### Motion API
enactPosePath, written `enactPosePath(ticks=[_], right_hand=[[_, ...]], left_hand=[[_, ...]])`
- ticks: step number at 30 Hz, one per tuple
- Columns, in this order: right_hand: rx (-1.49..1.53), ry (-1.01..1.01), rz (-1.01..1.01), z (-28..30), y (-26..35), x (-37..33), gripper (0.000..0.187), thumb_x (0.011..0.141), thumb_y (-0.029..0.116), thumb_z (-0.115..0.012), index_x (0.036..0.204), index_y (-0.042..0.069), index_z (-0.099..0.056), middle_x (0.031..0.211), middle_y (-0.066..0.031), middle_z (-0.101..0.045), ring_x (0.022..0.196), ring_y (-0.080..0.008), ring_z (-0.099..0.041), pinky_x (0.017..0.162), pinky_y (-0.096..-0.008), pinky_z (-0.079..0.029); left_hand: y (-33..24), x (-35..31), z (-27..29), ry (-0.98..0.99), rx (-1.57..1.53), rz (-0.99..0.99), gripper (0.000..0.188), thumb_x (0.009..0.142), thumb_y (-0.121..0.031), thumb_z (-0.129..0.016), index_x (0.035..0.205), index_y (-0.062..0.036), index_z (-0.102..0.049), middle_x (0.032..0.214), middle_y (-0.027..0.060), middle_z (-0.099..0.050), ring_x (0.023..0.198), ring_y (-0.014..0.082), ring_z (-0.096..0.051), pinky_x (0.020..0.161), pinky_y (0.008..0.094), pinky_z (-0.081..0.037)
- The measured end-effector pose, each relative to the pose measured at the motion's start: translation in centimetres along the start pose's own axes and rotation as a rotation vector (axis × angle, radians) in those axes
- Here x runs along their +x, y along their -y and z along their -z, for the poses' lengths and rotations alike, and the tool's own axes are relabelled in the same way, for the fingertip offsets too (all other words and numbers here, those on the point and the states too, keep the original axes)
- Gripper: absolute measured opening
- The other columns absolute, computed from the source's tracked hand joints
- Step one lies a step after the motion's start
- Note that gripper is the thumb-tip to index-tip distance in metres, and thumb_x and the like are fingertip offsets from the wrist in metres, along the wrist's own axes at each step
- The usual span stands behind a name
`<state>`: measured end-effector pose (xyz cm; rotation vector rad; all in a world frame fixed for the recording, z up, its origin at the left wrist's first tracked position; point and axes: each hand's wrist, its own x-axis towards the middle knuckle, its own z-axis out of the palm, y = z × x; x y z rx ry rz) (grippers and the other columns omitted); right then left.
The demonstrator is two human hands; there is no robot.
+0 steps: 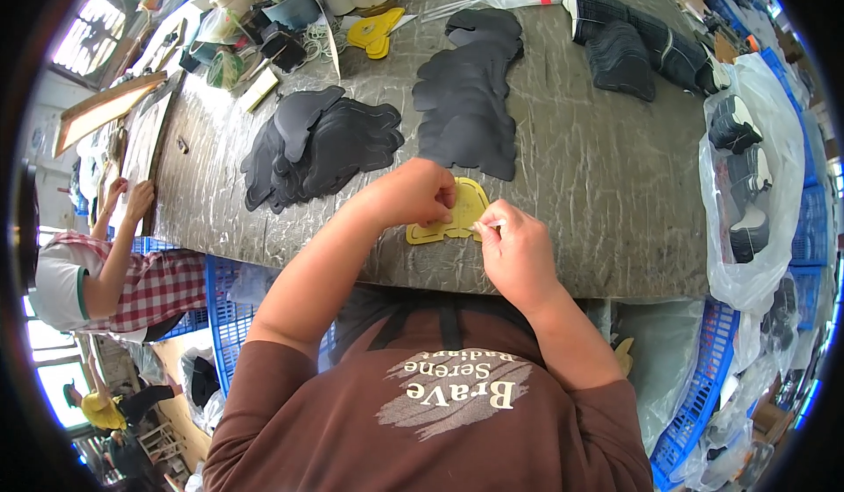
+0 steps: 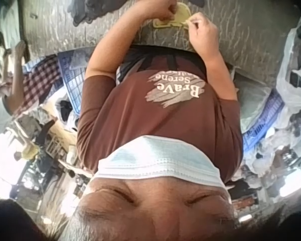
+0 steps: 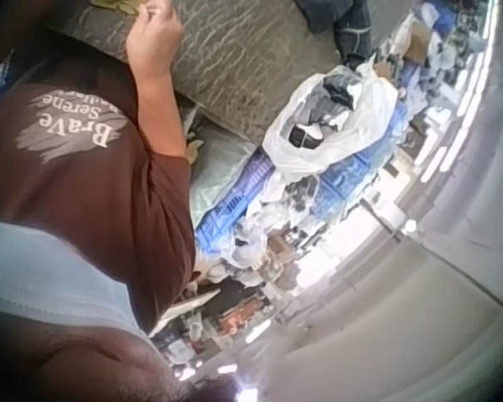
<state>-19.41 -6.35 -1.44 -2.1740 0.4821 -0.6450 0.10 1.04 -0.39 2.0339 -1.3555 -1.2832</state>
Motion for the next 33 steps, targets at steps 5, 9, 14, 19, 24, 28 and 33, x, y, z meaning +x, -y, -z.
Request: enactPosePath(ticks=[5, 9, 14, 19, 24, 28, 33], right_hand=[[0.028, -0.039, -0.049, 1.0, -0.7, -0.9, 0.012, 0.082, 0.000, -0.067, 0.084, 0.002, -0.055, 0.073, -0.0137, -0.062, 0.065, -0.0322, -0.062, 0.057, -0.0375, -0.047], [0.014, -0.041, -0.061, 1.9, -1.0, -1.5, 0.012, 0.083, -0.001, -0.066, 0.084, 0.002, -0.055, 0.073, -0.0138, -0.063, 0.065, -0.0322, -0.063, 0.057, -0.0373, -0.048], [-0.030, -0.035, -0.051, 3.0, -1.0, -1.2, 0.012, 0.083, -0.002, -0.064, 0.085, 0.002, -0.054, 0.072, -0.0144, -0.062, 0.063, -0.0330, -0.062, 0.057, -0.0381, -0.047], [-0.108, -0.110, 0.009, 3.4, -1.4, 1.7, 0.006, 0.086, -0.004, -0.053, 0.090, 0.001, -0.052, 0.081, -0.0173, -0.061, 0.073, -0.0337, -0.062, 0.065, -0.0418, -0.048], [-0.401, -0.028, -0.057, 1.3, -4.0, 5.4, 0.019, 0.084, 0.009, -0.066, 0.101, 0.002, -0.060, 0.099, -0.0131, -0.062, 0.089, -0.0333, -0.064, 0.075, -0.0434, -0.051], [-0.499, 0.099, -0.165, 0.5, -4.4, 6.5, 0.035, 0.071, 0.019, -0.081, 0.098, 0.003, -0.065, 0.099, -0.0118, -0.062, 0.088, -0.0333, -0.064, 0.075, -0.0419, -0.052], [-0.418, 0.133, -0.158, 1.1, -4.3, 5.6, 0.032, 0.072, 0.017, -0.080, 0.096, 0.002, -0.065, 0.098, -0.0119, -0.062, 0.089, -0.0332, -0.063, 0.076, -0.0415, -0.052]], left_hand=[[-0.1, 0.0, -0.1, -0.007, 0.003, 0.004, 0.018, 0.074, -0.004, -0.075, 0.087, 0.0038, -0.064, 0.076, 0.0112, -0.068, 0.064, 0.0163, -0.067, 0.057, 0.0294, -0.053], [0.0, 0.2, -0.1, -0.005, 0.002, 0.020, 0.019, 0.074, -0.003, -0.075, 0.088, 0.0036, -0.064, 0.076, 0.0109, -0.067, 0.063, 0.0161, -0.067, 0.056, 0.0299, -0.052], [-0.5, -0.1, -0.3, -0.089, 0.103, -0.021, 0.036, 0.072, -0.005, -0.077, 0.104, 0.0006, -0.062, 0.082, 0.0126, -0.068, 0.075, 0.0225, -0.069, 0.066, 0.0324, -0.054], [-0.9, -0.3, -0.6, -0.204, 0.394, -0.052, 0.054, 0.069, -0.009, -0.079, 0.117, -0.0033, -0.056, 0.091, 0.0141, -0.067, 0.092, 0.0319, -0.065, 0.082, 0.0382, -0.051], [-0.5, -0.8, -0.7, -0.313, 0.301, -0.126, 0.047, 0.068, -0.009, -0.080, 0.108, -0.0019, -0.056, 0.093, 0.0154, -0.066, 0.090, 0.0337, -0.065, 0.080, 0.0404, -0.050], [1.4, -3.9, 1.8, -0.506, -0.005, -0.126, 0.039, 0.071, -0.007, -0.078, 0.103, 0.0001, -0.057, 0.086, 0.0137, -0.065, 0.077, 0.0244, -0.064, 0.071, 0.0350, -0.050], [6.6, -7.8, 7.3, -0.961, 0.015, -0.091, 0.019, 0.081, -0.006, -0.071, 0.095, 0.0016, -0.061, 0.077, 0.0087, -0.065, 0.069, 0.0140, -0.059, 0.064, 0.0294, -0.049]])
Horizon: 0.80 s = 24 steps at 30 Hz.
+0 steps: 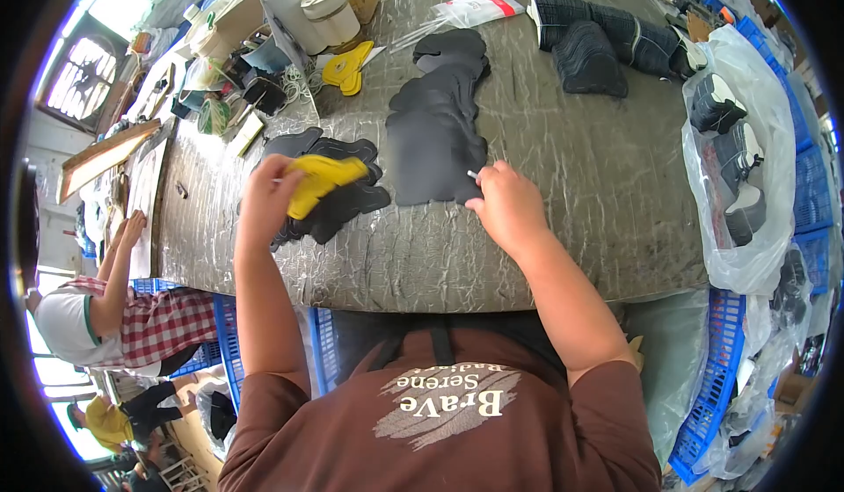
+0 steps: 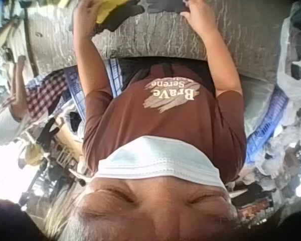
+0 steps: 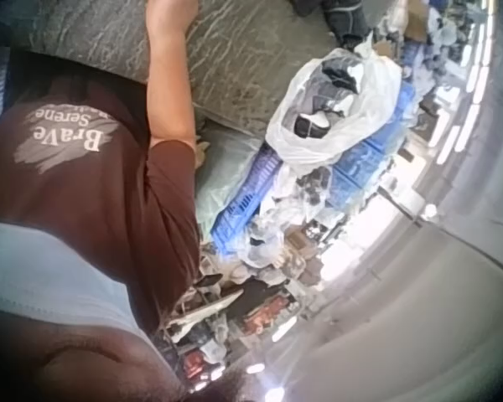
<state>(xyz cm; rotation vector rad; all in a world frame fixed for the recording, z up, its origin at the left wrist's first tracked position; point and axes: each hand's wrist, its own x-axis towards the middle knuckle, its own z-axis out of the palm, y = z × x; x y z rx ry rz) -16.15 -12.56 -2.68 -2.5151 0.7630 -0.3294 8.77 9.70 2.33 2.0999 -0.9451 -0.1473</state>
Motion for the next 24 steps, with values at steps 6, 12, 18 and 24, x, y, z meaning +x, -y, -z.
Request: enactPosePath(ticks=[6, 12, 18, 24], right_hand=[[0.089, 0.228, 0.047, 0.6, 0.9, -5.1, 0.035, 0.070, 0.016, -0.081, 0.098, 0.003, -0.064, 0.096, -0.0117, -0.061, 0.088, -0.0330, -0.063, 0.077, -0.0416, -0.051], [0.199, 0.085, 0.052, 0.7, 2.3, -7.1, 0.039, 0.069, 0.015, -0.081, 0.101, 0.003, -0.063, 0.096, -0.0094, -0.058, 0.086, -0.0314, -0.063, 0.074, -0.0413, -0.051], [0.173, 0.061, 0.087, 0.0, 1.4, -7.6, 0.035, 0.070, 0.012, -0.080, 0.100, 0.003, -0.064, 0.095, -0.0086, -0.057, 0.083, -0.0295, -0.064, 0.071, -0.0398, -0.052], [0.194, 0.025, 0.105, -0.1, 1.5, -7.9, 0.032, 0.070, 0.010, -0.079, 0.098, 0.004, -0.065, 0.093, -0.0081, -0.057, 0.081, -0.0281, -0.064, 0.070, -0.0391, -0.052]], left_hand=[[-3.6, -2.0, -2.3, 0.162, -0.253, 0.189, 0.020, 0.080, -0.008, -0.073, 0.097, 0.0019, -0.066, 0.079, 0.0076, -0.065, 0.069, 0.0102, -0.060, 0.063, 0.0249, -0.048], [-5.9, -4.6, -9.6, 0.391, -0.163, 0.107, 0.032, 0.076, -0.008, -0.077, 0.103, 0.0039, -0.067, 0.080, 0.0087, -0.066, 0.069, 0.0127, -0.061, 0.066, 0.0282, -0.051], [-6.2, -7.0, -8.9, 0.258, 0.162, -0.206, 0.036, 0.069, -0.012, -0.080, 0.100, 0.0033, -0.068, 0.104, 0.0170, -0.063, 0.094, 0.0328, -0.058, 0.085, 0.0399, -0.049], [-6.1, -11.8, -8.6, 0.281, 0.103, -0.258, 0.030, 0.069, -0.007, -0.079, 0.096, 0.0020, -0.069, 0.106, 0.0142, -0.064, 0.095, 0.0336, -0.057, 0.084, 0.0400, -0.049]])
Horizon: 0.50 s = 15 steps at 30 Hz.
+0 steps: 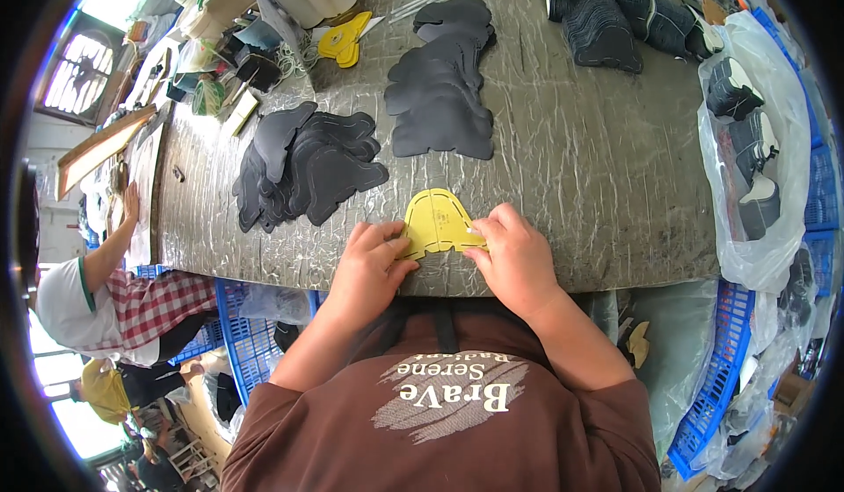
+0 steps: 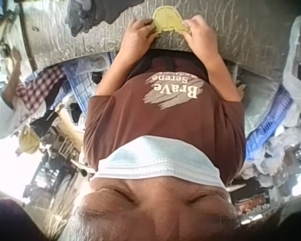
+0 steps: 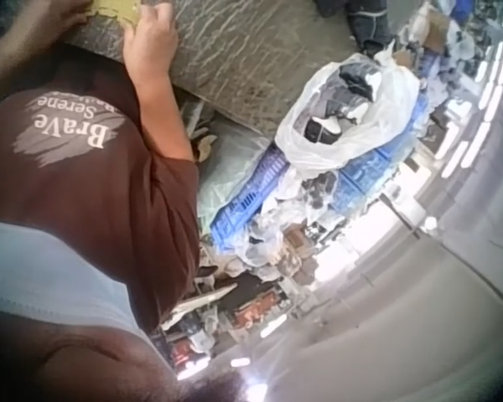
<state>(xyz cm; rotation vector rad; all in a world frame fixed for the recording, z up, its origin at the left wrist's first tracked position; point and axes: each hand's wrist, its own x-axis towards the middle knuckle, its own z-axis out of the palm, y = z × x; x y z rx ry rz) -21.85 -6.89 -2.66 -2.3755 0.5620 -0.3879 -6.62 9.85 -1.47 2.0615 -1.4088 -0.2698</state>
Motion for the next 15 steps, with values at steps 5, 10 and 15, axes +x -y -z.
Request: enactPosePath(ticks=[5, 10, 15], right_hand=[[0.008, -0.024, 0.008, -0.2, -0.1, 0.0, 0.031, 0.070, 0.009, -0.079, 0.097, 0.003, -0.066, 0.092, -0.0079, -0.058, 0.080, -0.0274, -0.063, 0.069, -0.0384, -0.052], [0.019, -0.043, 0.018, -0.2, -0.1, 0.0, 0.030, 0.070, 0.009, -0.079, 0.096, 0.003, -0.066, 0.090, -0.0079, -0.058, 0.079, -0.0272, -0.063, 0.068, -0.0383, -0.051], [0.029, -0.044, 0.011, -0.2, -0.1, 0.0, 0.029, 0.070, 0.009, -0.079, 0.095, 0.004, -0.066, 0.089, -0.0078, -0.058, 0.078, -0.0273, -0.063, 0.068, -0.0384, -0.051]], left_hand=[[0.5, -0.9, -1.1, -0.071, 0.031, -0.024, 0.022, 0.074, -0.005, -0.073, 0.095, -0.0010, -0.069, 0.105, 0.0125, -0.062, 0.090, 0.0316, -0.056, 0.081, 0.0396, -0.050], [0.4, -1.0, -1.4, -0.084, 0.057, -0.024, 0.020, 0.072, -0.002, -0.075, 0.092, -0.0006, -0.070, 0.103, 0.0130, -0.064, 0.089, 0.0315, -0.057, 0.078, 0.0395, -0.050], [0.0, -0.9, -1.4, -0.075, 0.105, -0.037, 0.017, 0.075, -0.003, -0.072, 0.092, -0.0025, -0.070, 0.105, 0.0128, -0.062, 0.090, 0.0313, -0.056, 0.080, 0.0397, -0.049]])
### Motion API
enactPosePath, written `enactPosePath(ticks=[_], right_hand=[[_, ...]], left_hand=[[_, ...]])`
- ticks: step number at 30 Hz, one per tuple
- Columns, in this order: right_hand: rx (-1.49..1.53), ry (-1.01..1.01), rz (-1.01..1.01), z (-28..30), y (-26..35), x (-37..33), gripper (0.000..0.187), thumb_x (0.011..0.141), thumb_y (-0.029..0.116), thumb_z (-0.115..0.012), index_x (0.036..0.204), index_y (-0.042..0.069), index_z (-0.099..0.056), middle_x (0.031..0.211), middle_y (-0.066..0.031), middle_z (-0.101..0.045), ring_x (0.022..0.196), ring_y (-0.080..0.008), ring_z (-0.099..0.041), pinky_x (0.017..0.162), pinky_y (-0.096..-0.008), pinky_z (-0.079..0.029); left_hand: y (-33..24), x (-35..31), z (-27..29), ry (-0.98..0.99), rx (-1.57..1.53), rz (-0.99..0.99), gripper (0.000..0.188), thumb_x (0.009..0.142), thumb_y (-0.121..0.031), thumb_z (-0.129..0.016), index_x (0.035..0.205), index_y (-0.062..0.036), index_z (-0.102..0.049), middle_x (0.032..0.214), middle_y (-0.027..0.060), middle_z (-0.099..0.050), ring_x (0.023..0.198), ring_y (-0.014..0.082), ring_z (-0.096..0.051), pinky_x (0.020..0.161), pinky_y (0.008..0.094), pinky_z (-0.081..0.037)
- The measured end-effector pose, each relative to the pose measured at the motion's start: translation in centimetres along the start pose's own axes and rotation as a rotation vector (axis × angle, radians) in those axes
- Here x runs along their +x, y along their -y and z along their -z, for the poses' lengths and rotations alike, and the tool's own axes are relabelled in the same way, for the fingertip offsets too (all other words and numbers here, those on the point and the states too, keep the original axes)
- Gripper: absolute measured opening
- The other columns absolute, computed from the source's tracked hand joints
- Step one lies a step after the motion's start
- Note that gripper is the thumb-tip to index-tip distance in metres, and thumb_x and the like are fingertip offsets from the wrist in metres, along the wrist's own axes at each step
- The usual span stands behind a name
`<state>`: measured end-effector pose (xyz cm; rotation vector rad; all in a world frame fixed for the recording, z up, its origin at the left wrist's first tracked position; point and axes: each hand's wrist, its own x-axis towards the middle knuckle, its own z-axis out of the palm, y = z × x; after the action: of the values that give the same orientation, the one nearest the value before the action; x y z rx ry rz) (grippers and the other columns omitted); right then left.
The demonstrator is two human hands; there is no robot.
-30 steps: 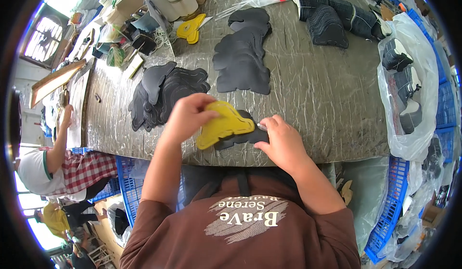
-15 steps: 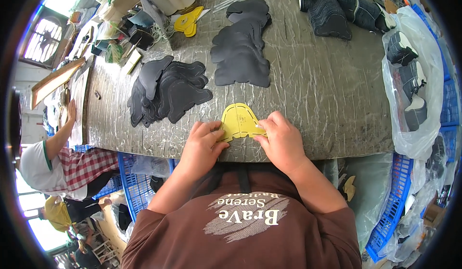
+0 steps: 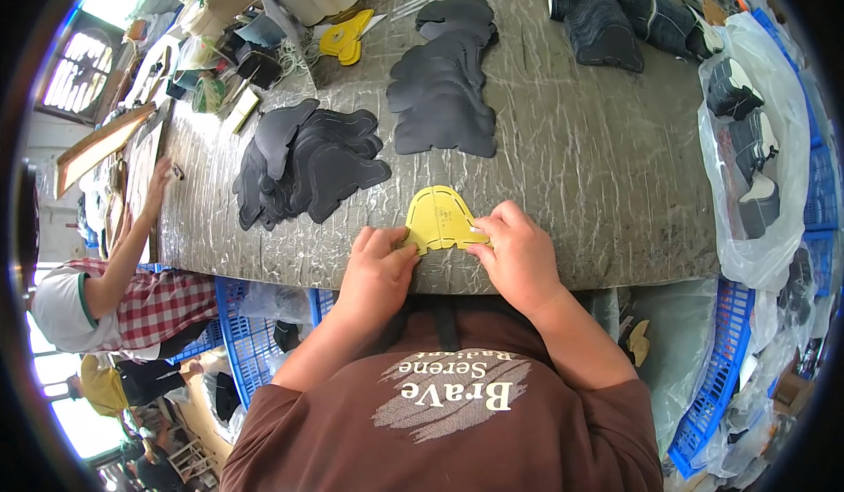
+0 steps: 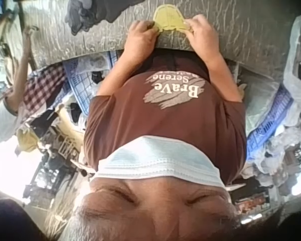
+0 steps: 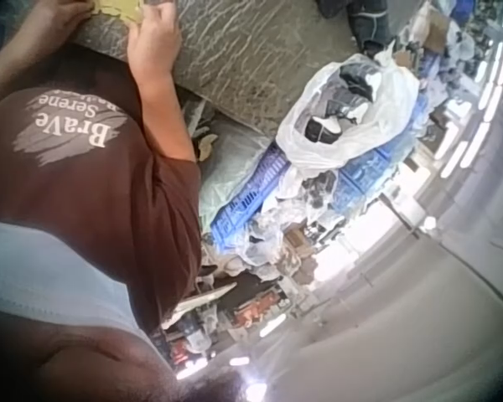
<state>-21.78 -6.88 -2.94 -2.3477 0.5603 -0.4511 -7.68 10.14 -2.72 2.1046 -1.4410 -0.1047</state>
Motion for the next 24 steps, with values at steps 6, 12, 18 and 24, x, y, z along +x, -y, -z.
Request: enactPosePath(ticks=[6, 12, 18, 24], right_hand=[[0.003, 0.018, -0.031, 0.1, 0.1, 0.1, 0.028, 0.071, 0.009, -0.079, 0.095, 0.004, -0.067, 0.089, -0.0078, -0.058, 0.078, -0.0274, -0.063, 0.068, -0.0384, -0.051], [0.039, 0.050, -0.015, 0.7, 0.0, 0.9, 0.021, 0.074, 0.008, -0.076, 0.091, 0.002, -0.065, 0.090, -0.0089, -0.058, 0.077, -0.0288, -0.062, 0.068, -0.0382, -0.050], [0.060, -0.206, 0.356, 0.7, 2.1, 4.9, 0.010, 0.088, 0.007, -0.061, 0.084, -0.002, -0.058, 0.089, -0.0128, -0.056, 0.072, -0.0324, -0.056, 0.066, -0.0380, -0.048], [0.610, 0.137, 0.022, -1.1, 3.8, 5.8, 0.013, 0.091, 0.008, -0.060, 0.083, -0.002, -0.056, 0.078, -0.0143, -0.060, 0.067, -0.0307, -0.060, 0.063, -0.0365, -0.048]], left_hand=[[-1.3, 0.6, 0.1, 0.237, 0.215, -0.185, 0.024, 0.078, -0.010, -0.056, 0.093, 0.0078, -0.062, 0.111, 0.0202, -0.056, 0.098, 0.0311, -0.055, 0.090, 0.0407, -0.047], [-2.9, 0.9, -0.6, 0.310, 0.479, -0.272, 0.054, 0.085, -0.033, -0.061, 0.120, 0.0076, -0.058, 0.113, 0.0262, -0.056, 0.105, 0.0356, -0.058, 0.089, 0.0377, -0.051], [-3.7, 1.0, -1.0, 0.387, 0.607, -0.252, 0.078, 0.075, -0.057, -0.064, 0.117, 0.0084, -0.059, 0.111, 0.0288, -0.058, 0.107, 0.0352, -0.057, 0.087, 0.0362, -0.052], [-3.9, 1.2, -1.1, 0.396, 0.608, -0.272, 0.072, 0.076, -0.056, -0.065, 0.105, 0.0092, -0.064, 0.109, 0.0273, -0.060, 0.105, 0.0370, -0.058, 0.080, 0.0335, -0.054]])
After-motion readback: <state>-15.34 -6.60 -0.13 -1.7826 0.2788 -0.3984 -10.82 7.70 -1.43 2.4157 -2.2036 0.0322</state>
